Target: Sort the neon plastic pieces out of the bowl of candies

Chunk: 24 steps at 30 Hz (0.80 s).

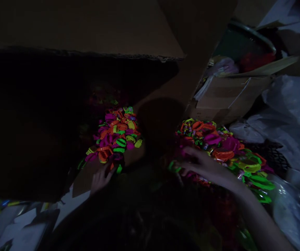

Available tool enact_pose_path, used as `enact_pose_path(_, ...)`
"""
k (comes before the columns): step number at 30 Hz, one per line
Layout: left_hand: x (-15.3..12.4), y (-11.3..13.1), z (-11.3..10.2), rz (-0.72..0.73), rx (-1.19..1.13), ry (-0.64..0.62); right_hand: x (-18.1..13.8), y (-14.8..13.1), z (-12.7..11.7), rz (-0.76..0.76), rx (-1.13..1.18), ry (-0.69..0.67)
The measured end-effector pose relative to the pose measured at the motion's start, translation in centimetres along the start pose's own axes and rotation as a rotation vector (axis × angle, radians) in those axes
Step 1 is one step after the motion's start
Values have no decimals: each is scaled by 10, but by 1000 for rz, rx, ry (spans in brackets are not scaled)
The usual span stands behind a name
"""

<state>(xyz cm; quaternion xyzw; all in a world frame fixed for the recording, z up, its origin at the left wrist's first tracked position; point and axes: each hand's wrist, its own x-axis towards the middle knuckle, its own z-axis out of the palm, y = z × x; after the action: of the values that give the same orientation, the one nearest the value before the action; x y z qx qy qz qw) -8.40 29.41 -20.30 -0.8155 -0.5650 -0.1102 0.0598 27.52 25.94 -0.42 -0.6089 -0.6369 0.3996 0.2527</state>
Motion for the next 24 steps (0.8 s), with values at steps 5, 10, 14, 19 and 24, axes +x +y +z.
enact_pose_path(5, 16, -1, -15, 64, -14, -67, -36, 18, -52, 11, -283, 458)
enact_pose_path(10, 37, -1, -27, 41, 12, -200, -36, 20, -47, -48, -532, 758)
enact_pose_path(14, 47, 0, -23, 36, 5, -250, -23, 24, 3, -296, -538, 597)
enact_pose_path(19, 54, -4, -30, 79, -61, -317, 8, 37, 67, -253, -383, 160)
enact_pose_path(24, 73, -12, -47, 115, -175, -397, 35, 38, 102, -206, -289, 39)
